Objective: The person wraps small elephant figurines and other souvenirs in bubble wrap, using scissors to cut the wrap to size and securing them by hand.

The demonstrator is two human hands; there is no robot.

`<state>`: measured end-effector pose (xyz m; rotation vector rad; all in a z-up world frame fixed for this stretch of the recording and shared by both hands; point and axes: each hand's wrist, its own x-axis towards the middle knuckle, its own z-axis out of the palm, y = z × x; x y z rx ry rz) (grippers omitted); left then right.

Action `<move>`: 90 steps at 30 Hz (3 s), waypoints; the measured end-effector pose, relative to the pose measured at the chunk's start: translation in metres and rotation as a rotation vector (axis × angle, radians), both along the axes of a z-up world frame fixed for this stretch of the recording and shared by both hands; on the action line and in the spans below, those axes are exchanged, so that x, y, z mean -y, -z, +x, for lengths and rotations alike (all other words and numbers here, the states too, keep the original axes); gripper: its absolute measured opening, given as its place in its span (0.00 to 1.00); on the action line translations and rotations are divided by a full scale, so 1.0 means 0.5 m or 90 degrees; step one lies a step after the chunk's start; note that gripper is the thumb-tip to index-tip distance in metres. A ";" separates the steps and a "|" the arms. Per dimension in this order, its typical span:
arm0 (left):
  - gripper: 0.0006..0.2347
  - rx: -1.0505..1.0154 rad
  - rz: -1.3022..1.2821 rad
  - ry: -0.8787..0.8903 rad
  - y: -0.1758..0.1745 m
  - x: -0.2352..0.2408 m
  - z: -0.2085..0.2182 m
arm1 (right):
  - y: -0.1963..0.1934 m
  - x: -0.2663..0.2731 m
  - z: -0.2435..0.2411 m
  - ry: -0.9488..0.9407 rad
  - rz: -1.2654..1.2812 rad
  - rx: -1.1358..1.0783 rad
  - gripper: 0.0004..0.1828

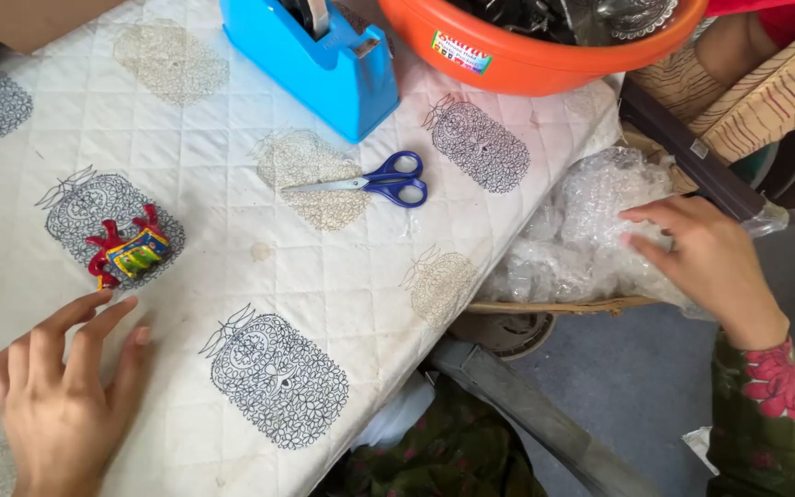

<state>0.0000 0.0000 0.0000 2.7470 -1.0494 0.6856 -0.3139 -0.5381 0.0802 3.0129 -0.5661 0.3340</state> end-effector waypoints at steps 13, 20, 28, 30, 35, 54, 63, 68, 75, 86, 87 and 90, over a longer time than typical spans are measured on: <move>0.12 -0.045 -0.084 0.044 -0.014 0.006 0.007 | 0.091 0.116 -0.007 0.034 0.380 0.414 0.03; 0.10 -0.020 -0.074 0.062 -0.024 0.005 0.004 | 0.030 0.003 0.044 -0.052 0.516 0.249 0.13; 0.14 0.111 0.035 0.127 -0.073 0.044 -0.033 | 0.049 -0.029 -0.026 0.009 0.198 -0.037 0.09; 0.16 0.134 0.128 0.187 -0.070 0.050 -0.052 | 0.040 -0.061 -0.034 0.157 -0.111 -0.101 0.18; 0.18 0.185 0.203 0.327 -0.082 0.093 -0.103 | 0.010 -0.020 -0.052 0.044 -0.219 -0.050 0.27; 0.10 -0.254 -0.169 0.485 -0.121 0.432 -0.240 | 0.235 -0.053 0.074 -0.186 0.096 0.170 0.04; 0.34 -0.241 -0.048 0.299 0.021 0.850 -0.392 | 0.070 -0.050 -0.036 -0.048 0.204 0.186 0.18; 0.15 -0.376 -0.062 0.325 0.177 0.931 -0.412 | 0.137 0.056 -0.092 -0.020 0.003 -0.013 0.56; 0.14 -0.569 -0.306 0.363 0.057 0.856 -0.346 | 0.233 0.110 -0.082 0.051 0.223 0.112 0.46; 0.20 -0.687 -0.286 0.326 0.045 0.705 -0.325 | 0.344 0.187 -0.078 0.065 0.187 0.007 0.40; 0.20 -0.679 -0.286 0.314 0.035 0.685 -0.317 | 0.361 0.201 -0.080 0.111 0.178 -0.047 0.38; 0.18 -0.790 -0.292 0.282 -0.074 0.610 -0.284 | 0.373 0.219 -0.083 0.114 0.210 -0.048 0.38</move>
